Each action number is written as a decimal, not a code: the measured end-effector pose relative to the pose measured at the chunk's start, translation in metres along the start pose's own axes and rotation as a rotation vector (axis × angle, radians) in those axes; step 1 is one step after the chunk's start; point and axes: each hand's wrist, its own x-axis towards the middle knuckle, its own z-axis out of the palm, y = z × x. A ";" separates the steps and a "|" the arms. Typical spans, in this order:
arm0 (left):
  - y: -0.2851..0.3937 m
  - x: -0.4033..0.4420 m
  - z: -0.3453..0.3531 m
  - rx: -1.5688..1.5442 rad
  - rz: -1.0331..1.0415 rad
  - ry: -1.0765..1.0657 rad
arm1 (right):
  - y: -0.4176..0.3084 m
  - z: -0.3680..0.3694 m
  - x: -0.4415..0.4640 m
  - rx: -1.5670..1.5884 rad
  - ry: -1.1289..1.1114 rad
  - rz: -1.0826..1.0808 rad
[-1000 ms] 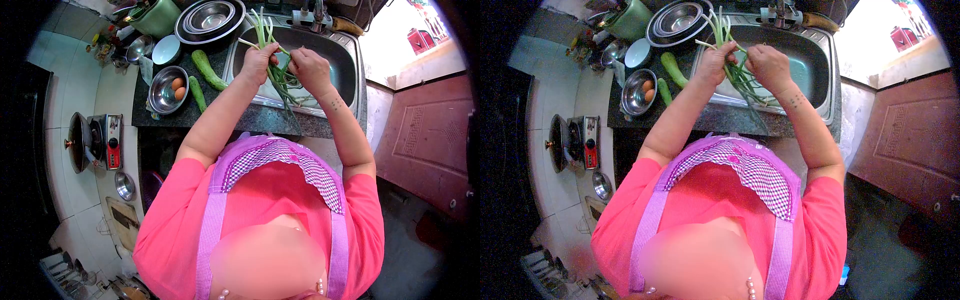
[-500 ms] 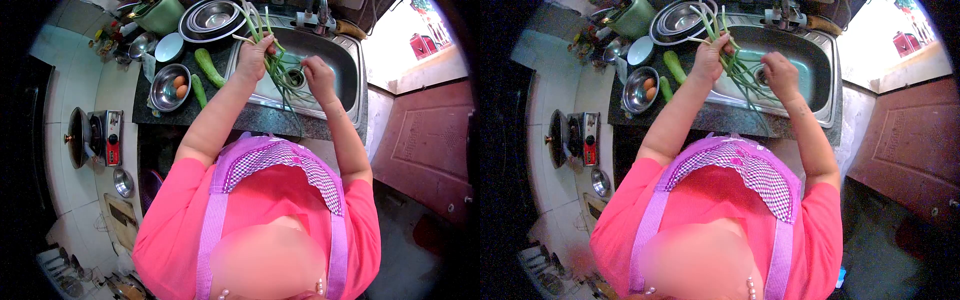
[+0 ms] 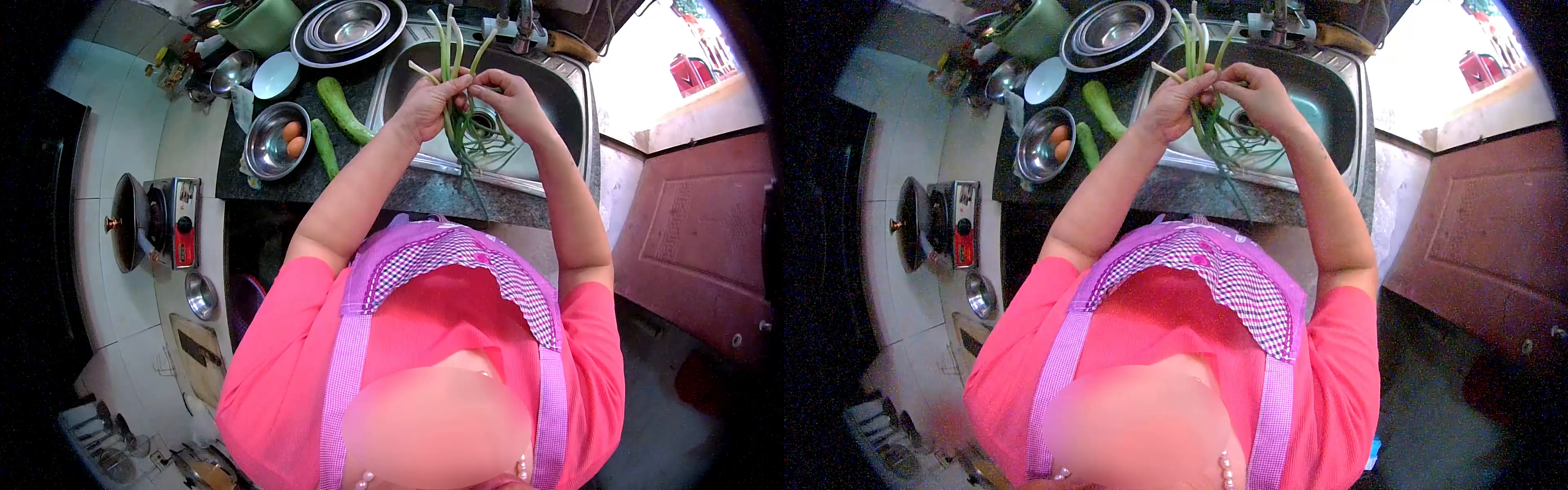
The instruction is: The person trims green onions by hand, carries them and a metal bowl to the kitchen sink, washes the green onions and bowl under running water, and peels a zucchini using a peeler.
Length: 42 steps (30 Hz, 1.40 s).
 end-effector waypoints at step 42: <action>0.046 -0.001 -0.026 -0.212 0.128 -0.106 | 0.010 -0.043 -0.030 0.063 0.152 0.248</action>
